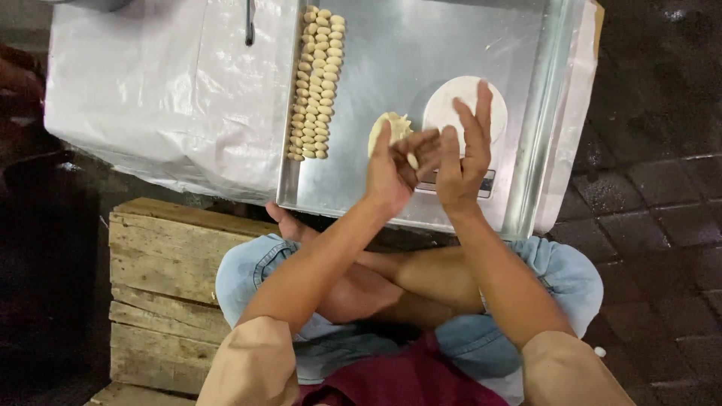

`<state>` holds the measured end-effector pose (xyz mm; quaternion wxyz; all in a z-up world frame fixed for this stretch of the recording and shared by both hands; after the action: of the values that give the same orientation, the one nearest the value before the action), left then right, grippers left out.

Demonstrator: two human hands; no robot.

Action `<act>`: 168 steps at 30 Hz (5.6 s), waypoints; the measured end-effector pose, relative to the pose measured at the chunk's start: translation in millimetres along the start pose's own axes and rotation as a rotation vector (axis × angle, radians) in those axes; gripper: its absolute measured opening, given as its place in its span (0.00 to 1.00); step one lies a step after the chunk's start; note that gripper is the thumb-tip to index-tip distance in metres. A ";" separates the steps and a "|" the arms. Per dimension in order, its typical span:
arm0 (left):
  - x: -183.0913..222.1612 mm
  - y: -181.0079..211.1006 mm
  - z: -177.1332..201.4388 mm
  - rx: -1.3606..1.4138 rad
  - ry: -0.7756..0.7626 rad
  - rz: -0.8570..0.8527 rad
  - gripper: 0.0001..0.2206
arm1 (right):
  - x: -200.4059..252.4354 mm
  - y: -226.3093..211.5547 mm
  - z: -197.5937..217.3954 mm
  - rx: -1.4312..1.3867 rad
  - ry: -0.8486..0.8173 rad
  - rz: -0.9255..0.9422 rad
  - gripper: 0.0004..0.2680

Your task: The person repeatedly pinches off small pieces of dough from a larger mass, weighs each piece on a digital scale, and rolls it into a ball between their palms. The finished dough balls are placed in a neat row on a metal tray.

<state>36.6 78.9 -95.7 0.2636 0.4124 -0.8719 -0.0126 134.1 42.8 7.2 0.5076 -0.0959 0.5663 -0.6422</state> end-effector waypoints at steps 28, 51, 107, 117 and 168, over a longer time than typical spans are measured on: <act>32.6 94.6 -48.8 -0.465 0.133 -0.381 0.12 | -3.9 -18.5 -10.7 0.090 -0.136 0.064 0.09; 28.3 177.7 85.8 -2.804 -0.303 -0.646 0.07 | 2.2 -5.9 -21.9 -0.031 -0.293 -0.138 0.04; 26.2 70.4 -52.7 -1.082 -0.100 -0.491 0.31 | 2.0 52.6 -20.5 -0.169 -0.177 -0.656 0.05; 29.5 71.8 -58.2 -0.924 -0.107 -0.500 0.31 | 1.0 45.7 -18.3 -0.294 -0.141 -0.741 0.04; 40.7 77.8 -74.5 -1.498 -0.041 -0.881 0.18 | 5.6 55.0 -22.2 -0.453 -0.168 -0.567 0.11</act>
<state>-5.1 115.2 5.4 0.4210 0.4300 -0.3999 -0.6913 145.9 61.2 -48.3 0.3203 -0.4113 0.6014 -0.6054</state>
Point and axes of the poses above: each hand's wrist, its own x-axis away from the middle knuckle, its own z-axis out of the back of the hand, y = z × x, the point moved 7 cm from there along -x, towards the middle knuckle, and after that the axes turned 10 degrees about x, right-handed, at the moved point
